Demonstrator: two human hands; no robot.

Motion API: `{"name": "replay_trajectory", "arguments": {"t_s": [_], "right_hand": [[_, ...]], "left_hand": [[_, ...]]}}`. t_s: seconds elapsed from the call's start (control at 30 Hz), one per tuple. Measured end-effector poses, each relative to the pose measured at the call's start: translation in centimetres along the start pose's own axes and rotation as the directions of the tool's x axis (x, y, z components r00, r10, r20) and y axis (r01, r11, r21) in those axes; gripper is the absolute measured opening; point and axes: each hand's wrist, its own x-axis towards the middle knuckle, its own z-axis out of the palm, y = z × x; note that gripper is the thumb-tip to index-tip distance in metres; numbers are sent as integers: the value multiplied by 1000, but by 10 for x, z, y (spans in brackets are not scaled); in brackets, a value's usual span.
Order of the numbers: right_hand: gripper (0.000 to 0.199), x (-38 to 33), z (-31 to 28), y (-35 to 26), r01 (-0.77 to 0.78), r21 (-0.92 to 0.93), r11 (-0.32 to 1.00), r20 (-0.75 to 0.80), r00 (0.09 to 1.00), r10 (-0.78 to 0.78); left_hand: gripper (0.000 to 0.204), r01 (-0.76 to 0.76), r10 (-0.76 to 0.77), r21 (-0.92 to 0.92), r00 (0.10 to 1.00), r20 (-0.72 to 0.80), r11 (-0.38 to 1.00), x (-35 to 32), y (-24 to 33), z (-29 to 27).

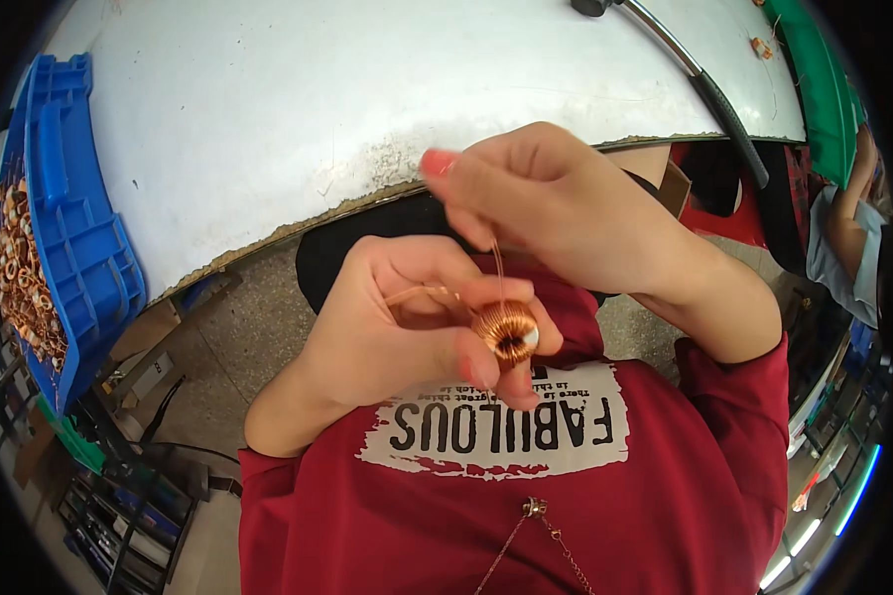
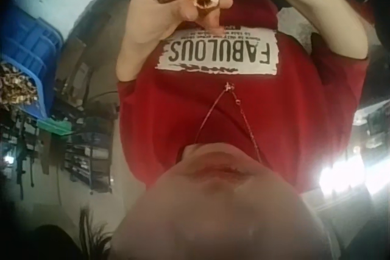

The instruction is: Shaping and assembling small copper wire coils using a rubber mallet and hands at a manual workstation.

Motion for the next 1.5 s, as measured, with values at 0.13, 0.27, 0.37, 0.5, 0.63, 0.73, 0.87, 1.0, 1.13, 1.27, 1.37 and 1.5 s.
{"name": "replay_trajectory", "arguments": {"t_s": [0.13, 0.27, 0.37, 0.5, 0.63, 0.73, 0.87, 1.0, 1.13, 1.27, 1.37, 1.5], "right_hand": [[44, -2, 4, 4, 57, 144, 988, -173, 984, -31], [41, -3, 8, 5, 31, 19, 999, -162, 986, -27], [38, -8, 8, 10, 251, -115, 961, -293, 916, -274], [39, -23, -3, 28, 573, -378, 727, -220, 707, -672], [36, -39, -5, 47, 589, 88, 803, 10, 806, -592], [33, -35, -1, 48, 521, 248, 817, 151, 812, -564], [24, -26, 6, 47, 561, 214, 800, 206, 774, -598], [17, -23, 14, 50, 717, 57, 695, 169, 679, -715], [12, -25, 20, 55, 857, -29, 514, 135, 513, -848], [14, -26, 17, 57, 850, -205, 485, 151, 518, -842], [16, -27, 10, 57, 828, -337, 448, 175, 523, -834], [18, -29, 3, 55, 779, -501, 377, 216, 534, -817]], "left_hand": [[34, -70, 66, -60, 996, -54, 996, 0, 1, -3], [37, -8, 9, -28, 999, 34, 1000, -1, 1, -7], [39, -81, 81, -74, 997, -5, 994, 0, 2, -5], [43, -207, 200, -89, 976, -83, 974, -2, 5, -6], [47, -287, 284, -13, 952, -114, 958, 3, 11, -8], [46, -297, 297, 17, 949, -105, 955, 3, 11, -2], [46, -313, 314, 30, 946, -81, 949, 1, 12, -8], [46, -345, 351, 83, 934, -68, 935, -2, 13, -11], [47, -392, 417, 232, 906, -72, 890, -3, 14, -10], [47, -387, 386, 8, 918, -90, 922, 1, 13, -14], [44, -368, 375, 81, 920, -110, 926, 6, 18, -8], [42, -328, 369, 259, 920, -129, 908, 9, 26, -1]]}}
